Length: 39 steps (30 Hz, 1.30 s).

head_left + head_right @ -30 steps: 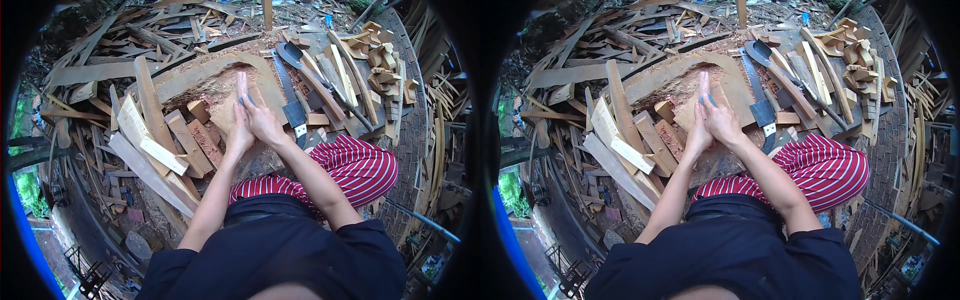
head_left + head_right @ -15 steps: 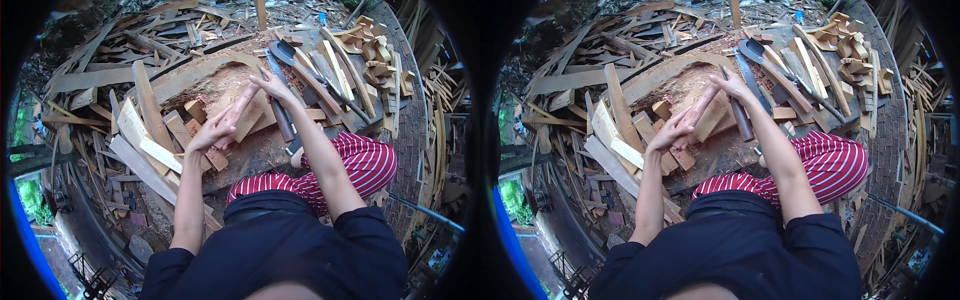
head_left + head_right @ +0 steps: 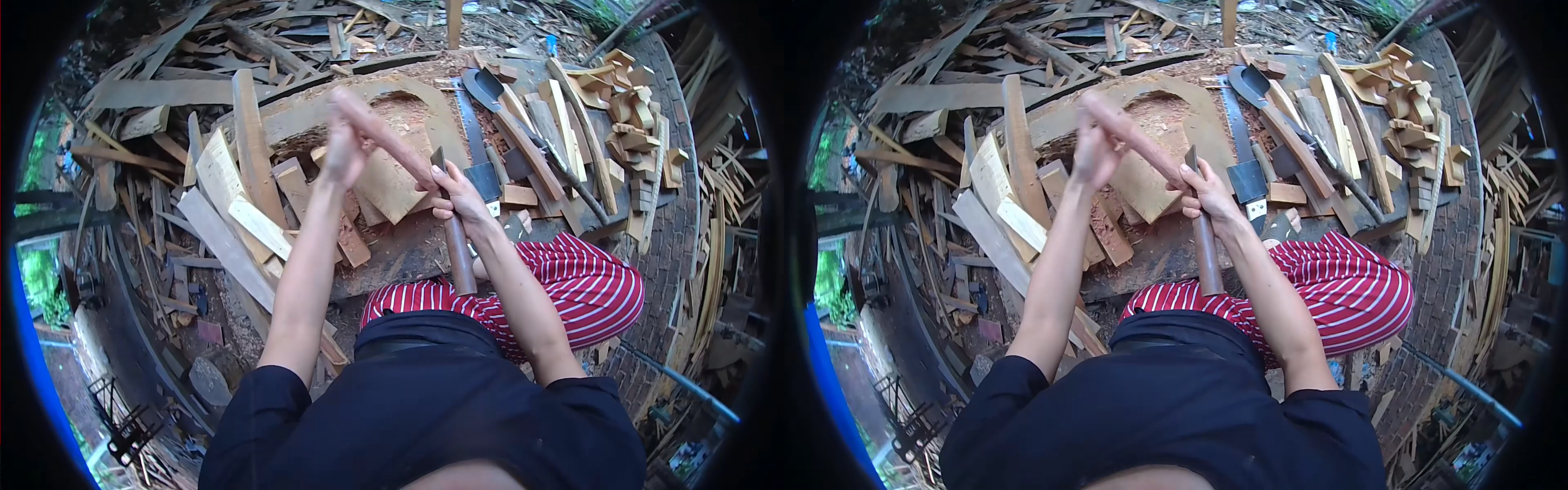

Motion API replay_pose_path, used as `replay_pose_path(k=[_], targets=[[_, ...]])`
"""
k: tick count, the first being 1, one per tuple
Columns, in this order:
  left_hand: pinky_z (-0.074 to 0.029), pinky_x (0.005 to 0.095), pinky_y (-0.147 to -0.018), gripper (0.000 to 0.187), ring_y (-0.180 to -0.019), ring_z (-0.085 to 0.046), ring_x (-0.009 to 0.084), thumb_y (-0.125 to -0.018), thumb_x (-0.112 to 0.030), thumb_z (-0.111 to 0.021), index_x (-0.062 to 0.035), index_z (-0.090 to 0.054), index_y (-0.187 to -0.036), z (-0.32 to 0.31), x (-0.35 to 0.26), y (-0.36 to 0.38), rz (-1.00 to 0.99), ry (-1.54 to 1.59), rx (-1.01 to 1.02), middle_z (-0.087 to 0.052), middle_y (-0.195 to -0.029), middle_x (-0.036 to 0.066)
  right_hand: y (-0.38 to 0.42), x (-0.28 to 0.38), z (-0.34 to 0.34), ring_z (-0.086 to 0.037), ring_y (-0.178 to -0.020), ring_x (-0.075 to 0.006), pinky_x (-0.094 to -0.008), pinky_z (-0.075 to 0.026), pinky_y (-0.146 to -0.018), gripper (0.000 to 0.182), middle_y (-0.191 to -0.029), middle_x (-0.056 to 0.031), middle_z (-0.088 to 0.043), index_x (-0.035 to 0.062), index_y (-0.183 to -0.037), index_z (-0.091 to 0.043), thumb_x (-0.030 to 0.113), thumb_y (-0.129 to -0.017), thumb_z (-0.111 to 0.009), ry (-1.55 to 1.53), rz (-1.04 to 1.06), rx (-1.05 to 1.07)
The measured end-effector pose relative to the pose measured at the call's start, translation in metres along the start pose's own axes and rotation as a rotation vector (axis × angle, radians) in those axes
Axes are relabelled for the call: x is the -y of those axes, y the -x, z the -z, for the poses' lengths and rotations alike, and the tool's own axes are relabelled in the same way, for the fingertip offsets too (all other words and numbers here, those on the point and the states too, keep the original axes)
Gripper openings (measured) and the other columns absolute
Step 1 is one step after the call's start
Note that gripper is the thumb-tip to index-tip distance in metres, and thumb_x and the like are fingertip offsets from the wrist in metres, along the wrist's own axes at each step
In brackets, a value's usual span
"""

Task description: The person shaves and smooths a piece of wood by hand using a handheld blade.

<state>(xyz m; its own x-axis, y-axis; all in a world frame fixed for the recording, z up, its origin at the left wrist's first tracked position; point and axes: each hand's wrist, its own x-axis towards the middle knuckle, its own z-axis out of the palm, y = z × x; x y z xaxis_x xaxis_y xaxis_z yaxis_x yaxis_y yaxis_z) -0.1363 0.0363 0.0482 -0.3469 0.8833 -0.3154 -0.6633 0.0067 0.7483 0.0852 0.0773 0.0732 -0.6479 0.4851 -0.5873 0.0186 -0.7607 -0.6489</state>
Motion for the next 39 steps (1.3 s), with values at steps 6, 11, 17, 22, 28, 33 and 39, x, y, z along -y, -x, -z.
replay_pose_path(k=[6,11,17,22,28,33,39], targets=[[-0.049,0.0265,-0.074,0.030,-0.087,-0.058,0.0099,-0.097,-0.027,-0.050,-0.0049,-0.049,-0.118,-0.011,0.065,0.037,0.179,-0.053,0.059,-0.059,-0.101,0.002,-0.002,-0.017,-0.032,-0.037,-0.042,-0.0030,-0.0188,-0.036,-0.036,0.041,-0.085,-0.0096,-0.060,0.0167,-0.138,-0.034,0.027,-0.100,-0.045,-0.024,0.029,-0.015],[-0.049,0.0276,-0.060,0.036,-0.073,-0.056,0.0114,-0.098,-0.040,-0.044,-0.0064,-0.054,-0.104,-0.003,0.081,0.041,0.092,0.192,-0.139,-0.059,-0.093,0.003,0.000,-0.016,-0.027,-0.046,-0.040,-0.0087,-0.0258,-0.040,-0.035,0.045,-0.064,-0.0049,-0.054,0.0126,-0.142,-0.038,0.028,-0.100,-0.042,0.728,0.128,-0.108],[-0.045,0.0304,-0.057,0.048,-0.064,-0.050,0.0164,-0.101,-0.047,-0.029,-0.0040,-0.051,-0.104,-0.006,0.075,0.048,0.135,0.389,-0.178,-0.050,-0.075,0.007,-0.005,-0.016,-0.017,-0.061,-0.050,-0.0192,-0.0339,-0.048,-0.045,0.043,-0.061,-0.0100,-0.059,0.0093,-0.138,-0.045,0.026,-0.098,-0.045,1.133,0.305,-0.131],[-0.044,0.0303,-0.051,0.039,-0.061,-0.049,0.0150,-0.102,-0.042,-0.027,-0.0095,-0.047,-0.112,-0.007,0.077,0.060,0.192,0.192,-0.175,-0.051,-0.077,0.007,0.009,0.002,-0.050,-0.062,-0.092,-0.0430,-0.0463,-0.050,-0.077,0.043,-0.095,-0.0293,-0.062,0.0051,-0.133,-0.046,0.020,-0.093,-0.052,1.258,0.362,-0.071],[-0.031,0.0215,-0.033,0.044,-0.045,-0.043,0.0083,-0.103,-0.033,-0.023,-0.0236,-0.026,-0.146,-0.001,0.067,0.061,0.179,0.058,-0.166,-0.053,-0.075,0.002,-0.026,-0.020,-0.051,-0.064,-0.076,-0.0411,-0.0482,-0.051,-0.069,0.041,-0.079,-0.0247,-0.064,0.0005,-0.129,-0.046,0.018,-0.093,-0.047,1.465,0.333,-0.053],[-0.043,0.0228,-0.046,0.046,-0.059,-0.052,0.0106,-0.103,-0.027,-0.019,-0.0152,-0.023,-0.147,-0.011,0.076,0.048,-0.012,0.164,-0.382,-0.056,-0.082,0.005,-0.005,-0.029,-0.058,-0.063,-0.080,-0.0427,-0.0518,-0.049,-0.069,0.038,-0.083,-0.0265,-0.063,0.0008,-0.128,-0.046,0.018,-0.093,-0.045,1.518,0.428,-0.125],[-0.049,0.0277,-0.066,0.044,-0.077,-0.055,0.0122,-0.103,-0.027,-0.019,-0.0138,-0.026,-0.145,-0.003,0.076,0.059,0.054,0.026,-0.214,-0.057,-0.104,0.009,-0.001,-0.025,-0.061,-0.061,-0.087,-0.0451,-0.0521,-0.046,-0.077,0.041,-0.088,-0.0288,-0.063,-0.0001,-0.131,-0.043,0.018,-0.094,-0.044,1.438,0.360,-0.080]])
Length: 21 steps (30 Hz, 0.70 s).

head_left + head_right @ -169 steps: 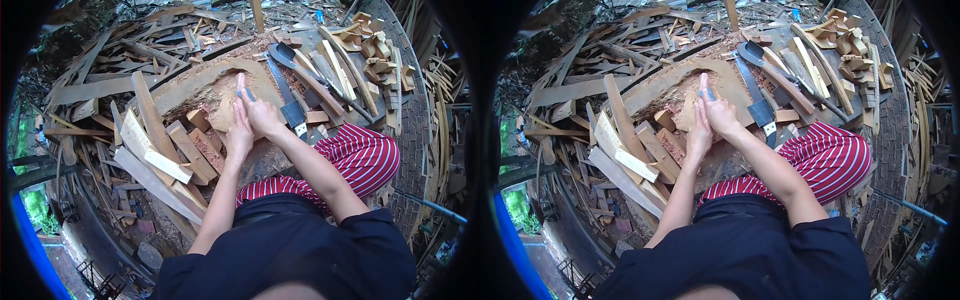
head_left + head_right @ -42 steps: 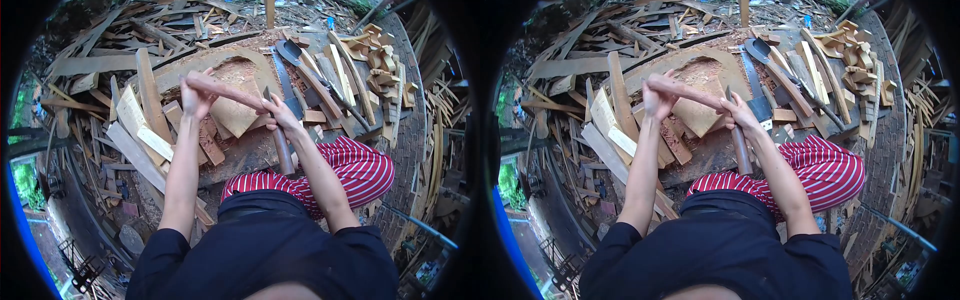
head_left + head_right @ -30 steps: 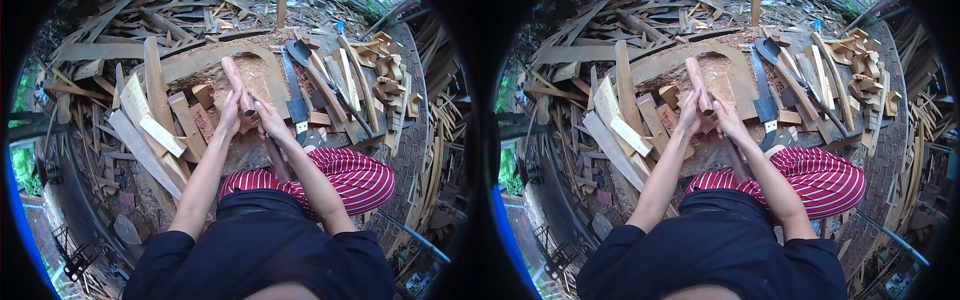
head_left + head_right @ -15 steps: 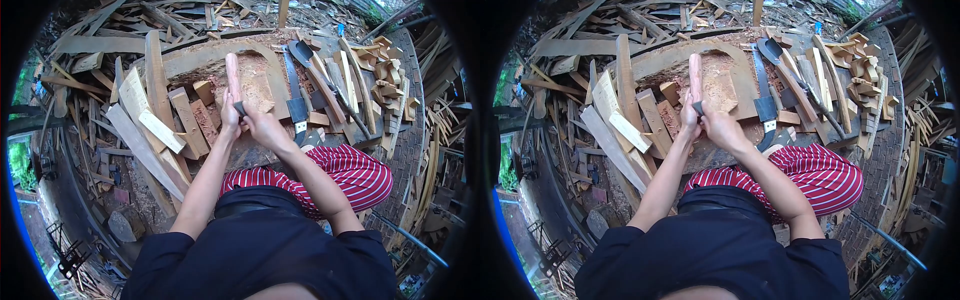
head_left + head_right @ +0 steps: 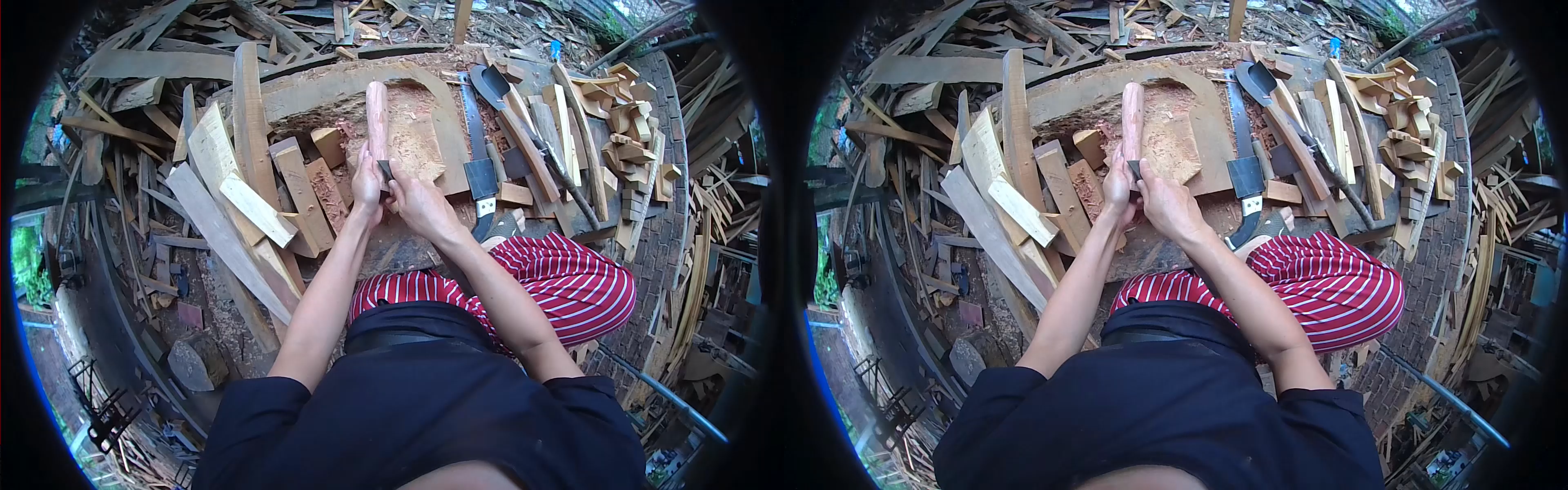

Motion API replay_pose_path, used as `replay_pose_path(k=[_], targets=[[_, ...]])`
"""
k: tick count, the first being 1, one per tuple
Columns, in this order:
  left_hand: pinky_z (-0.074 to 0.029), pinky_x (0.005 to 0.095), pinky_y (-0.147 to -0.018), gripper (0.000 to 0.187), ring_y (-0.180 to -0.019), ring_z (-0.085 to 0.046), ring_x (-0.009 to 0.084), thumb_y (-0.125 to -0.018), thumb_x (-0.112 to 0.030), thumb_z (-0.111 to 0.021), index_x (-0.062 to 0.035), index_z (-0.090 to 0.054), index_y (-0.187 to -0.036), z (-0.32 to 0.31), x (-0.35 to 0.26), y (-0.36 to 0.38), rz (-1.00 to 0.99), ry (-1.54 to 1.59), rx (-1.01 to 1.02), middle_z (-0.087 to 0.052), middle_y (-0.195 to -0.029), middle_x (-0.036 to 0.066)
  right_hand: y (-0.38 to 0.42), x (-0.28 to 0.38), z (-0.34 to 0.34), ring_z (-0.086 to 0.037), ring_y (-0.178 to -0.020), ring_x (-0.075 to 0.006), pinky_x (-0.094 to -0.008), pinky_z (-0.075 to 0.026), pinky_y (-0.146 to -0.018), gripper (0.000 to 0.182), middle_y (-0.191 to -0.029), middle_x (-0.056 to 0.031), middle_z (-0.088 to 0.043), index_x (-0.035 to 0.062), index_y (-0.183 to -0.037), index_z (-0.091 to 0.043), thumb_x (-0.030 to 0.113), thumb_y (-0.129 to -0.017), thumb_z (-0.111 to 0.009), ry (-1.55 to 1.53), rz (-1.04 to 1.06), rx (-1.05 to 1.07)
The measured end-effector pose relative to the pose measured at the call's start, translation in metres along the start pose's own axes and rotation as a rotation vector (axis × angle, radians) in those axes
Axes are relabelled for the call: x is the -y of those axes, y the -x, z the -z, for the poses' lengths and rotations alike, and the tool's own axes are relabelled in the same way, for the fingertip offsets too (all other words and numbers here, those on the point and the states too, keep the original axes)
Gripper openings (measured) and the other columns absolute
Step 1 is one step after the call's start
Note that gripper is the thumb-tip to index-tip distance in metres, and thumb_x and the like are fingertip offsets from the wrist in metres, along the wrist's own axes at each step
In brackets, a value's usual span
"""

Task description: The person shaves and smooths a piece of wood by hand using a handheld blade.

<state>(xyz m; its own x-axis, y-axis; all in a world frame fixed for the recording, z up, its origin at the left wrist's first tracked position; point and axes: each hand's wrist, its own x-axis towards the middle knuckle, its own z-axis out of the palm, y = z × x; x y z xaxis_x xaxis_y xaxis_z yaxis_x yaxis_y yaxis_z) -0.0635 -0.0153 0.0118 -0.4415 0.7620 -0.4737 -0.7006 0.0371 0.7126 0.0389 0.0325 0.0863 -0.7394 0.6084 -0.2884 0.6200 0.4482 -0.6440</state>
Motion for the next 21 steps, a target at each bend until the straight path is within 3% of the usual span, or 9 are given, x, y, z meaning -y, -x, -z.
replay_pose_path(k=[5,9,11,13,14,15,17,19,21], targets=[[-0.051,0.0294,-0.073,0.046,-0.082,-0.057,0.0132,-0.102,-0.025,-0.020,-0.0148,-0.023,-0.147,-0.003,0.014,-0.009,-0.104,0.170,-0.094,-0.056,-0.105,0.009,0.008,0.000,-0.007,-0.061,-0.086,-0.0444,-0.0512,-0.046,-0.077,0.043,-0.088,-0.0280,-0.063,0.0003,-0.133,-0.042,0.018,-0.095,-0.042,-0.060,0.051,-0.065],[-0.042,0.0307,-0.096,0.048,-0.111,-0.052,0.0178,-0.102,-0.024,-0.020,-0.0116,-0.022,-0.148,-0.011,-0.009,0.010,0.120,-0.059,-0.066,-0.049,-0.129,0.010,-0.023,-0.009,0.001,-0.062,-0.082,-0.0435,-0.0498,-0.047,-0.077,0.044,-0.084,-0.0272,-0.063,0.0009,-0.135,-0.041,0.016,-0.094,-0.043,-0.053,-0.060,-0.039],[-0.049,0.0290,-0.084,0.047,-0.099,-0.058,0.0166,-0.102,-0.025,-0.020,-0.0132,-0.023,-0.148,0.022,0.019,-0.017,0.196,-0.152,-0.005,-0.056,-0.119,0.010,-0.027,-0.008,-0.001,-0.063,-0.080,-0.0428,-0.0494,-0.047,-0.076,0.044,-0.083,-0.0271,-0.063,0.0010,-0.135,-0.042,0.015,-0.094,-0.044,-0.122,-0.083,-0.012],[-0.047,0.0241,-0.050,0.046,-0.064,-0.057,0.0110,-0.102,-0.027,-0.020,-0.0168,-0.025,-0.147,0.017,0.029,-0.023,-0.067,0.114,-0.029,-0.060,-0.090,0.005,-0.008,-0.005,-0.008,-0.063,-0.078,-0.0418,-0.0488,-0.049,-0.070,0.044,-0.081,-0.0267,-0.063,0.0016,-0.135,-0.042,0.016,-0.094,-0.043,0.070,0.031,-0.111],[-0.033,0.0211,-0.034,0.045,-0.045,-0.045,0.0078,-0.103,-0.029,-0.019,-0.0186,-0.027,-0.146,0.006,0.030,-0.028,-0.038,0.214,-0.165,-0.055,-0.072,0.001,-0.005,-0.013,-0.020,-0.063,-0.076,-0.0417,-0.0486,-0.049,-0.066,0.042,-0.079,-0.0262,-0.063,0.0017,-0.134,-0.044,0.018,-0.094,-0.043,0.071,0.094,-0.173],[-0.033,0.0211,-0.034,0.045,-0.045,-0.045,0.0078,-0.103,-0.029,-0.019,-0.0186,-0.027,-0.146,0.000,0.020,-0.020,-0.040,0.218,-0.160,-0.055,-0.072,0.001,-0.012,-0.013,-0.018,-0.063,-0.076,-0.0417,-0.0486,-0.049,-0.066,0.042,-0.079,-0.0262,-0.063,0.0017,-0.134,-0.044,0.018,-0.094,-0.043,0.077,0.095,-0.177],[-0.050,0.0275,-0.080,0.043,-0.093,-0.058,0.0136,-0.103,-0.030,-0.021,-0.0159,-0.035,-0.142,-0.005,0.003,0.001,0.011,0.020,-0.115,-0.059,-0.110,0.004,-0.030,-0.014,-0.012,-0.063,-0.077,-0.0419,-0.0486,-0.049,-0.068,0.042,-0.079,-0.0256,-0.063,0.0021,-0.133,-0.045,0.018,-0.094,-0.045,-0.002,-0.037,-0.103],[-0.051,0.0271,-0.076,0.043,-0.091,-0.060,0.0131,-0.103,-0.028,-0.022,-0.0161,-0.034,-0.143,0.018,0.010,-0.010,0.008,0.058,-0.069,-0.059,-0.111,0.005,-0.035,-0.014,-0.012,-0.064,-0.076,-0.0406,-0.0479,-0.049,-0.067,0.042,-0.076,-0.0241,-0.063,0.0025,-0.133,-0.044,0.017,-0.094,-0.046,0.086,-0.012,-0.116],[-0.052,0.0267,-0.074,0.042,-0.087,-0.060,0.0119,-0.103,-0.027,-0.024,-0.0163,-0.035,-0.142,0.057,0.029,-0.027,0.006,0.475,0.732,-0.061,-0.107,0.004,-0.032,-0.018,-0.019,-0.064,-0.073,-0.0401,-0.0478,-0.049,-0.067,0.044,-0.073,-0.0240,-0.062,0.0037,-0.136,-0.042,0.017,-0.094,-0.045,-0.035,0.048,-0.140]])
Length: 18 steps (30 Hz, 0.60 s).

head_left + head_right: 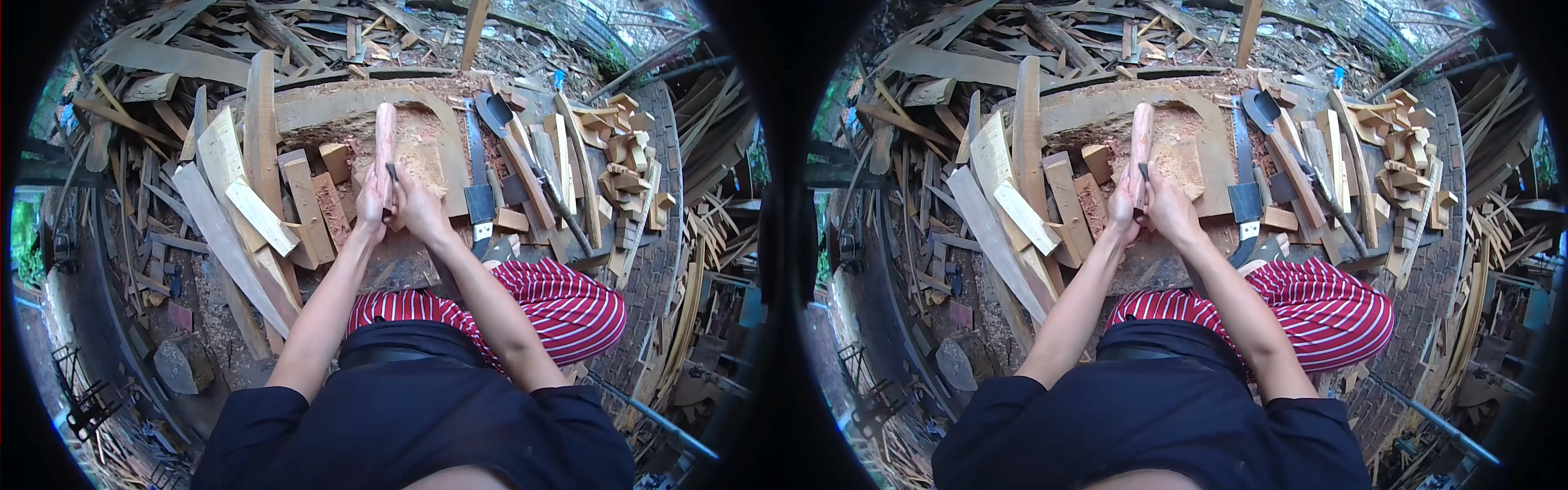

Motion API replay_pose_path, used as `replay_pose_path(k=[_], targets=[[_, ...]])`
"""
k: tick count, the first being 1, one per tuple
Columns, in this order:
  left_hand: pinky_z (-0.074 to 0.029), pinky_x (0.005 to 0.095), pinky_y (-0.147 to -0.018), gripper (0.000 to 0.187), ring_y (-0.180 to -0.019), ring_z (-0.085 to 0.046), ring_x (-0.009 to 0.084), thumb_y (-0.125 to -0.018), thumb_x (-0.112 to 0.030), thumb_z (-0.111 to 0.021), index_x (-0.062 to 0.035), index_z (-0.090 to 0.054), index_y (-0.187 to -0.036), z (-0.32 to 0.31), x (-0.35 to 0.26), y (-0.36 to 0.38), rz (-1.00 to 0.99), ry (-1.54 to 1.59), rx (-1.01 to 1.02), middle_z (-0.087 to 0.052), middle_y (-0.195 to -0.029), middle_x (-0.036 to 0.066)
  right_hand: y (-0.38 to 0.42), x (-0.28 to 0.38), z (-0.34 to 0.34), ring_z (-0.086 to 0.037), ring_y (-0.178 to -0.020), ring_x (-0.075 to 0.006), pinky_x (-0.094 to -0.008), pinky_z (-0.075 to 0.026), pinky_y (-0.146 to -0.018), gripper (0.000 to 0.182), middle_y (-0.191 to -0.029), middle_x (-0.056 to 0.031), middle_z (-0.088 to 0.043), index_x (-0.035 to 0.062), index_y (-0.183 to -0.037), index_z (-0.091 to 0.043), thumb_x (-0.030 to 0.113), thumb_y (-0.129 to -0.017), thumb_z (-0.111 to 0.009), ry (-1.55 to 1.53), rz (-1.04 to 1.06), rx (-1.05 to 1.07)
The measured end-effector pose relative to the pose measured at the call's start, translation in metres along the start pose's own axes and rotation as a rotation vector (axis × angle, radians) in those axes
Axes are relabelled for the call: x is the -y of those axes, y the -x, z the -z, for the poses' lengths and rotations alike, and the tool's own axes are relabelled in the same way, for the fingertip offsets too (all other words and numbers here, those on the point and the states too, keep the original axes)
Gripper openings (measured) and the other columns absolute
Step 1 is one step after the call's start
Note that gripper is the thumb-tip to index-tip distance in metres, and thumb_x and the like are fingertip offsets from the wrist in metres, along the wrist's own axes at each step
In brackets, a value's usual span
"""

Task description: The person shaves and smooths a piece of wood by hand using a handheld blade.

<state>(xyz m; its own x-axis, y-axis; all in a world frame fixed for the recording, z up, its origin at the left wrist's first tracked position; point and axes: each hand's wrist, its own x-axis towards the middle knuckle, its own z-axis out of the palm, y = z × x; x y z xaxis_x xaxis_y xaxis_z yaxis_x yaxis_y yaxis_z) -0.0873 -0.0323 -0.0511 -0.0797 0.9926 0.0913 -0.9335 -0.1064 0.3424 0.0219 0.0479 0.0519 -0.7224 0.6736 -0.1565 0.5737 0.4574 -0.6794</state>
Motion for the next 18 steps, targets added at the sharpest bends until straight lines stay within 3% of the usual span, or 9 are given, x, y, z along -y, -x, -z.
replay_pose_path(k=[1,2,4,5,6,8,12,15,18], targets=[[-0.050,0.0250,-0.055,0.042,-0.070,-0.059,0.0108,-0.102,-0.028,-0.024,-0.0156,-0.037,-0.140,-0.055,0.006,-0.020,-0.086,-0.296,-0.720,-0.061,-0.095,0.001,0.006,0.000,-0.005,-0.064,-0.071,-0.0402,-0.0488,-0.049,-0.066,0.045,-0.074,-0.0253,-0.063,0.0059,-0.138,-0.040,0.017,-0.094,-0.044,0.047,0.011,-0.003],[-0.050,0.0250,-0.055,0.042,-0.070,-0.059,0.0108,-0.102,-0.028,-0.024,-0.0156,-0.037,-0.140,-0.063,0.003,-0.026,-0.099,-0.302,-0.719,-0.061,-0.095,0.001,0.012,0.010,-0.001,-0.064,-0.070,-0.0404,-0.0501,-0.049,-0.066,0.047,-0.077,-0.0262,-0.063,0.0088,-0.140,-0.038,0.016,-0.094,-0.044,0.120,0.014,0.046],[-0.040,0.0237,-0.039,0.039,-0.054,-0.053,0.0101,-0.102,-0.029,-0.024,-0.0143,-0.043,-0.133,-0.068,0.003,-0.030,-0.115,-0.100,-0.861,-0.059,-0.080,0.000,0.010,0.016,0.003,-0.063,-0.077,-0.0449,-0.0520,-0.050,-0.071,0.043,-0.083,-0.0280,-0.063,0.0067,-0.135,-0.044,0.020,-0.094,-0.045,0.051,-0.007,0.044],[-0.029,0.0223,-0.031,0.036,-0.046,-0.046,0.0091,-0.101,-0.032,-0.024,-0.0113,-0.049,-0.117,-0.061,-0.004,-0.015,0.033,-0.199,-0.688,-0.054,-0.069,0.002,0.004,0.010,0.003,-0.063,-0.077,-0.0449,-0.0520,-0.050,-0.071,0.043,-0.083,-0.0280,-0.063,0.0067,-0.135,-0.044,0.020,-0.094,-0.045,0.050,-0.018,0.041],[-0.027,0.0224,-0.032,0.035,-0.046,-0.043,0.0098,-0.101,-0.034,-0.023,-0.0099,-0.048,-0.100,-0.059,-0.010,-0.015,0.147,-0.162,-0.672,-0.048,-0.063,0.003,-0.015,-0.001,0.003,-0.063,-0.079,-0.0449,-0.0518,-0.050,-0.072,0.043,-0.084,-0.0275,-0.064,0.0070,-0.134,-0.044,0.021,-0.094,-0.045,0.084,-0.081,0.014],[-0.027,0.0227,-0.033,0.038,-0.046,-0.040,0.0114,-0.101,-0.036,-0.021,-0.0079,-0.045,-0.095,-0.071,-0.012,-0.013,0.144,-0.038,-0.587,-0.045,-0.064,0.004,-0.043,-0.021,0.001,-0.063,-0.081,-0.0450,-0.0517,-0.050,-0.074,0.043,-0.086,-0.0270,-0.064,0.0072,-0.134,-0.045,0.023,-0.094,-0.044,0.112,-0.134,-0.017],[-0.032,0.0244,-0.040,0.038,-0.050,-0.040,0.0134,-0.101,-0.037,-0.021,-0.0066,-0.044,-0.095,-0.071,-0.010,-0.003,0.131,0.201,-0.524,-0.044,-0.067,0.005,-0.046,-0.036,0.010,-0.063,-0.089,-0.0436,-0.0515,-0.048,-0.081,0.042,-0.095,-0.0251,-0.065,0.0067,-0.131,-0.048,0.027,-0.094,-0.044,0.095,-0.094,0.015],[-0.040,0.0286,-0.052,0.038,-0.057,-0.043,0.0147,-0.101,-0.038,-0.022,-0.0064,-0.043,-0.100,-0.072,-0.012,-0.007,0.099,0.291,-0.495,-0.045,-0.072,0.007,-0.033,-0.029,0.028,-0.065,-0.084,-0.0422,-0.0502,-0.050,-0.076,0.042,-0.094,-0.0264,-0.065,0.0057,-0.130,-0.048,0.028,-0.095,-0.045,-0.083,-0.207,0.150],[-0.041,0.0284,-0.052,0.038,-0.059,-0.045,0.0150,-0.101,-0.039,-0.023,-0.0066,-0.043,-0.103,-0.071,-0.018,-0.010,0.151,0.289,-0.561,-0.047,-0.075,0.007,-0.024,-0.010,0.046,-0.066,-0.077,-0.0411,-0.0504,-0.051,-0.068,0.040,-0.087,-0.0257,-0.065,0.0052,-0.128,-0.049,0.027,-0.095,-0.046,-0.352,-0.368,0.306]])
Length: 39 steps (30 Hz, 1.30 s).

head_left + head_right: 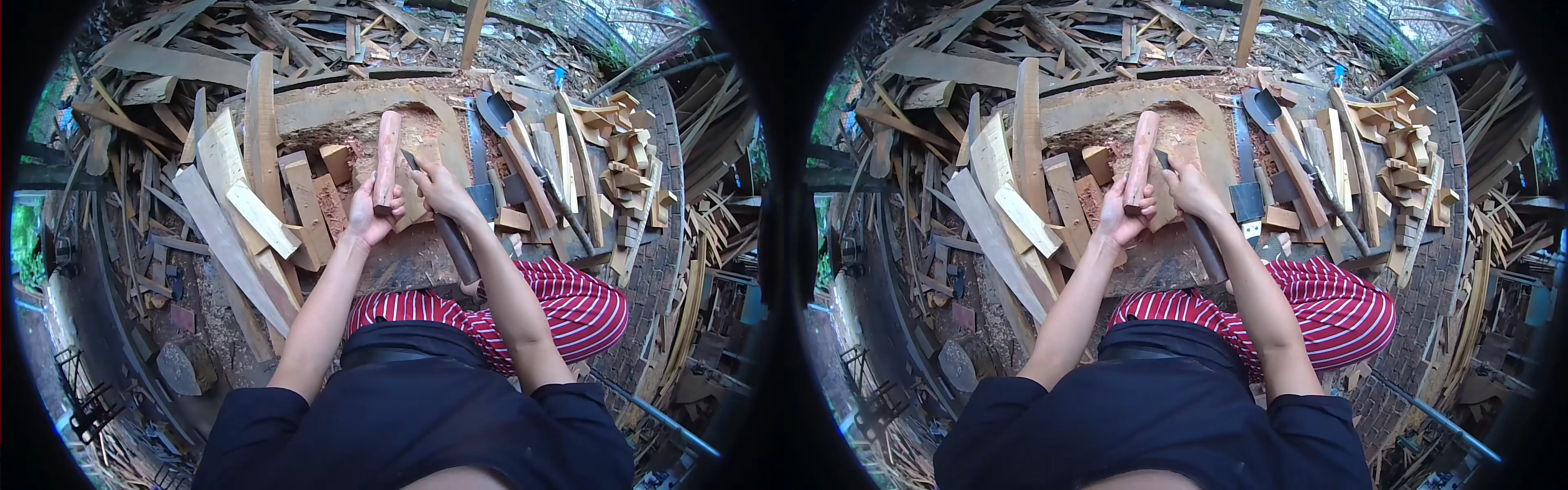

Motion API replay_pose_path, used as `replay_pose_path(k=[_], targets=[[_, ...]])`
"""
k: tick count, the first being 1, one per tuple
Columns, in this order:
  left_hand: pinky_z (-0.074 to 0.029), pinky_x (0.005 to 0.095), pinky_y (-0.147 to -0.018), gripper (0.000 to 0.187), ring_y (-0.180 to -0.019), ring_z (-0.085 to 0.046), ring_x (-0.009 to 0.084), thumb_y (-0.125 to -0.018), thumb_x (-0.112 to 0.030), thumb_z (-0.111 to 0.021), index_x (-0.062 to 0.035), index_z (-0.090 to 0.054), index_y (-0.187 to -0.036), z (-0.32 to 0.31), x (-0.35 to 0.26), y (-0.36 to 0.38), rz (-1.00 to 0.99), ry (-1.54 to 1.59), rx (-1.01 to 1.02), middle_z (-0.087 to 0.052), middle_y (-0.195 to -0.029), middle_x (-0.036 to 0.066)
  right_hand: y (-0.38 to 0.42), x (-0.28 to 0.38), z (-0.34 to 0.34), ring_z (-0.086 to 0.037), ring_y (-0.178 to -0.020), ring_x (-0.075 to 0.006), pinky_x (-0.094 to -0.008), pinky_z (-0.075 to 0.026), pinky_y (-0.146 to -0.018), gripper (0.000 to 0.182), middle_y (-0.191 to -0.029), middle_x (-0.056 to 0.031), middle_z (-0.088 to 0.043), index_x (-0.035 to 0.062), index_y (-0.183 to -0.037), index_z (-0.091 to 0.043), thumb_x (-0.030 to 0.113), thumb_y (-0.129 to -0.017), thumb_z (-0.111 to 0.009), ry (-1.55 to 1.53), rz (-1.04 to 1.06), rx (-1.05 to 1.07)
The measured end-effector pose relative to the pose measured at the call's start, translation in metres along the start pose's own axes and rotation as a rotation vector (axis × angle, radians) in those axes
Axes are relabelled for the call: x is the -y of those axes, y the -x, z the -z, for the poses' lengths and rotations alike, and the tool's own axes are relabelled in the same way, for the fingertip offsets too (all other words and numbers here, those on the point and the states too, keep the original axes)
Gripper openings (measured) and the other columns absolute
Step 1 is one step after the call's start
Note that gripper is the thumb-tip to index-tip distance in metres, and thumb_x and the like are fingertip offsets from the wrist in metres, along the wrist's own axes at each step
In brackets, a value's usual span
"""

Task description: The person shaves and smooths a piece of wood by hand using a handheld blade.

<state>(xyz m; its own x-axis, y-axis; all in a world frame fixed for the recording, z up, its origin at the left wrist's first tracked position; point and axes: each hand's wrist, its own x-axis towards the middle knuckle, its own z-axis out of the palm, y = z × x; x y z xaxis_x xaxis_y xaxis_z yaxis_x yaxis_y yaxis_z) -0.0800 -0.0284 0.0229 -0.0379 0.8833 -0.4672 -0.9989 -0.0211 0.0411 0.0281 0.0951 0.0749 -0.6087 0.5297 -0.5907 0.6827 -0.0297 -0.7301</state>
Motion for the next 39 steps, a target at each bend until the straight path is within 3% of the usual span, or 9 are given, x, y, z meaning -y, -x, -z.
replay_pose_path(k=[4,5,8,14,16,26,29,33,39], targets=[[-0.037,0.0238,-0.041,0.040,-0.053,-0.046,0.0139,-0.100,-0.041,-0.025,-0.0073,-0.047,-0.101,0.010,-0.007,-0.008,-0.042,-0.177,0.010,-0.049,-0.071,0.006,0.024,0.011,-0.019,-0.065,-0.068,-0.0379,-0.0469,-0.051,-0.061,0.038,-0.081,-0.0248,-0.065,0.0060,-0.131,-0.046,0.019,-0.094,-0.047,0.535,0.455,-0.232],[-0.033,0.0225,-0.036,0.043,-0.048,-0.045,0.0118,-0.100,-0.044,-0.025,-0.0077,-0.048,-0.097,0.004,-0.006,-0.009,-0.014,-0.216,-0.111,-0.050,-0.067,0.005,0.021,0.004,-0.024,-0.063,-0.076,-0.0450,-0.0524,-0.049,-0.068,0.036,-0.079,-0.0250,-0.064,0.0061,-0.128,-0.044,0.018,-0.094,-0.046,0.589,0.441,-0.146],[-0.033,0.0239,-0.035,0.040,-0.045,-0.044,0.0117,-0.102,-0.041,-0.019,-0.0103,-0.045,-0.101,0.001,-0.003,-0.006,-0.051,-0.494,-0.181,-0.048,-0.063,0.004,0.010,0.011,-0.027,-0.063,-0.073,-0.0448,-0.0537,-0.048,-0.063,0.037,-0.074,-0.0246,-0.064,0.0071,-0.129,-0.042,0.018,-0.094,-0.045,0.496,0.390,-0.172],[-0.033,0.0230,-0.033,0.043,-0.042,-0.044,0.0107,-0.102,-0.037,-0.019,-0.0216,-0.031,-0.141,0.002,0.001,-0.009,-0.103,-0.545,-0.210,-0.049,-0.062,0.002,0.007,0.001,-0.029,-0.062,-0.067,-0.0449,-0.0543,-0.049,-0.058,0.036,-0.071,-0.0269,-0.062,0.0038,-0.125,-0.047,0.019,-0.092,-0.047,0.509,0.429,-0.300],[-0.029,0.0214,-0.033,0.044,-0.044,-0.045,0.0097,-0.101,-0.046,-0.023,-0.0104,-0.048,-0.107,-0.003,0.006,-0.007,-0.161,-0.699,-0.272,-0.048,-0.061,0.001,0.036,0.015,-0.033,-0.064,-0.068,-0.0433,-0.0526,-0.050,-0.058,0.037,-0.071,-0.0264,-0.062,0.0038,-0.125,-0.049,0.016,-0.090,-0.048,0.574,0.384,-0.238],[-0.029,0.0218,-0.029,0.045,-0.041,-0.045,0.0093,-0.100,-0.047,-0.024,-0.0115,-0.051,-0.090,-0.005,0.000,-0.005,-0.115,-0.630,-0.319,-0.049,-0.059,0.000,0.031,0.010,-0.043,-0.064,-0.068,-0.0401,-0.0498,-0.051,-0.064,0.048,-0.070,-0.0220,-0.064,0.0005,-0.135,-0.040,0.014,-0.090,-0.048,0.583,0.411,-0.268],[-0.035,0.0217,-0.032,0.046,-0.041,-0.044,0.0101,-0.102,-0.033,-0.021,-0.0160,-0.030,-0.144,0.001,0.003,-0.010,-0.195,-0.772,-0.233,-0.050,-0.062,0.002,0.005,-0.001,-0.033,-0.065,-0.068,-0.0394,-0.0493,-0.051,-0.065,0.046,-0.074,-0.0228,-0.064,0.0036,-0.135,-0.042,0.015,-0.091,-0.047,0.554,0.385,-0.266],[-0.039,0.0226,-0.036,0.051,-0.043,-0.045,0.0097,-0.101,-0.032,-0.027,-0.0124,-0.021,-0.148,-0.013,0.017,0.010,-0.348,-0.998,-0.194,-0.048,-0.063,0.002,-0.047,-0.002,0.001,-0.065,-0.070,-0.0398,-0.0491,-0.052,-0.066,0.043,-0.082,-0.0246,-0.065,0.0113,-0.136,-0.046,0.018,-0.093,-0.047,0.456,0.244,-0.382],[-0.047,0.0264,-0.040,0.060,-0.046,-0.053,0.0134,-0.098,-0.037,-0.039,-0.0165,-0.015,-0.149,-0.011,0.023,0.028,-0.226,-1.199,-0.211,-0.055,-0.072,0.008,-0.022,-0.025,-0.016,-0.061,-0.087,-0.0464,-0.0502,-0.049,-0.079,0.042,-0.098,-0.0271,-0.063,0.0117,-0.135,-0.047,0.020,-0.093,-0.048,0.362,0.282,-0.426]])
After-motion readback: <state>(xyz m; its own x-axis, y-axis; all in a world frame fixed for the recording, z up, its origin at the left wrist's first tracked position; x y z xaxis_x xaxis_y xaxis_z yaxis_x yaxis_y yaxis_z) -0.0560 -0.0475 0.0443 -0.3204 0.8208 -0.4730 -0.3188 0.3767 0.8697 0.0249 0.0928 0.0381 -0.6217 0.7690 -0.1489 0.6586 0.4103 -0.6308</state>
